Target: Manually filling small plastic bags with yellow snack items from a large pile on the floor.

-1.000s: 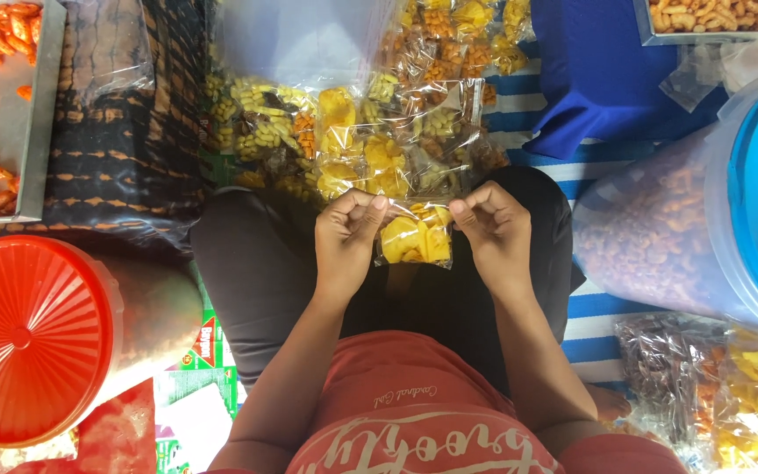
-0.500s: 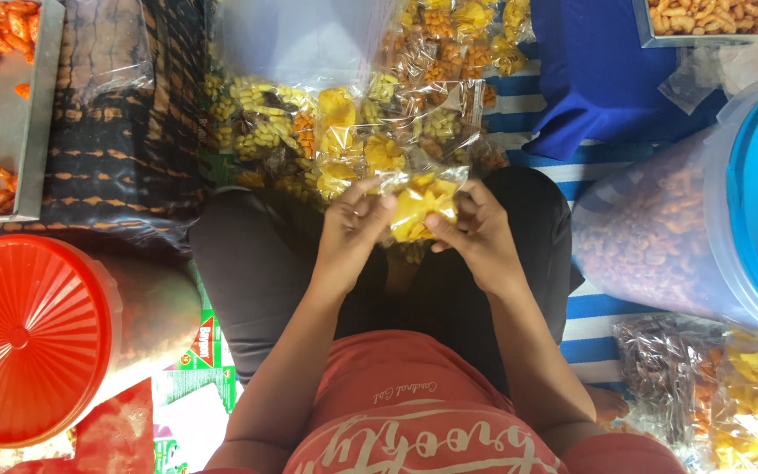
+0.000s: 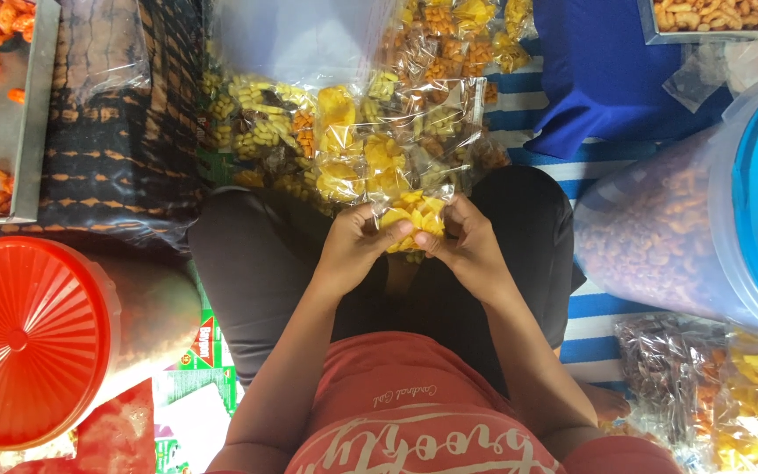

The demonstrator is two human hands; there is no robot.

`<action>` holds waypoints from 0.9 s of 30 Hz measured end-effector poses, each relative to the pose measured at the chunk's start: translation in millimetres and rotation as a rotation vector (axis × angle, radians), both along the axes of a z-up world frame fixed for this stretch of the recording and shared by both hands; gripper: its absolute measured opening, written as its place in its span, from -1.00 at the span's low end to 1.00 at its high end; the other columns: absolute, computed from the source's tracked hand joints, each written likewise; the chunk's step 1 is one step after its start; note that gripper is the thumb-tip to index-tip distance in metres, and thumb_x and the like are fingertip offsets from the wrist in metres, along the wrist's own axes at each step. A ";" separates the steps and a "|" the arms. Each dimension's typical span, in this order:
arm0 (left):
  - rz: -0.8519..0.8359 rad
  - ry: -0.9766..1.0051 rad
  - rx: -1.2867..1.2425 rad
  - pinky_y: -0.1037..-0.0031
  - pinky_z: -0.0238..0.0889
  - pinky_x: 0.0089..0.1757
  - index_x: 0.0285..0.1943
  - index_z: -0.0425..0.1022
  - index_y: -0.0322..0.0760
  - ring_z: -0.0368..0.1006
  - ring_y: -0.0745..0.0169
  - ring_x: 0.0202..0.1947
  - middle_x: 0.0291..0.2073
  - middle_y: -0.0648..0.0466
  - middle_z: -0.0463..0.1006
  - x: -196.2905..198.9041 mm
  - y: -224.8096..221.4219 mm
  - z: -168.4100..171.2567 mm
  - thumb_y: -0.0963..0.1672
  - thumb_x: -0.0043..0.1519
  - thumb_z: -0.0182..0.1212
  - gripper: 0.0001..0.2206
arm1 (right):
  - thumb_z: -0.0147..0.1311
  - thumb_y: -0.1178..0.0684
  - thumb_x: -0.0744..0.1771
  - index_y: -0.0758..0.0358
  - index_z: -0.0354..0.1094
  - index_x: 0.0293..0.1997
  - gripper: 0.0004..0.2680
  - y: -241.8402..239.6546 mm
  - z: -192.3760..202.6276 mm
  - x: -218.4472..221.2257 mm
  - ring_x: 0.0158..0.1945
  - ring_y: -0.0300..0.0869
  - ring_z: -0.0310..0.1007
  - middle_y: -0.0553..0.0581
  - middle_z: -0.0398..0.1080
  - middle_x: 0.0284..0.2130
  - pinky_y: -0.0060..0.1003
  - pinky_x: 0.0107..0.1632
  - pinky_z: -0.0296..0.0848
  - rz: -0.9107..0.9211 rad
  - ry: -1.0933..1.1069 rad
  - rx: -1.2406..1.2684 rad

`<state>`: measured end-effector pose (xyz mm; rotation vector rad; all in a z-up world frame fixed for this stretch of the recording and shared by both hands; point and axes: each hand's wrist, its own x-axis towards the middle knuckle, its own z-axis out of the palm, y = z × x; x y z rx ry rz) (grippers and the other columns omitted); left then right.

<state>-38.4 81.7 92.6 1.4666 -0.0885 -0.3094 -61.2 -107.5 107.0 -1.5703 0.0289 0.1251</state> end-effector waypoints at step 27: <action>-0.282 0.003 0.613 -0.16 -0.45 0.36 0.67 -0.25 -0.01 -0.40 -0.44 0.53 0.55 -0.35 -0.33 42.9 -17.1 -82.7 0.26 0.38 -0.41 -0.27 | 0.41 -0.06 0.29 0.48 0.34 0.17 -0.54 -94.2 -131.5 135.0 -0.15 0.23 0.58 0.62 0.46 -0.15 -0.08 -0.26 0.65 -0.091 0.026 -0.391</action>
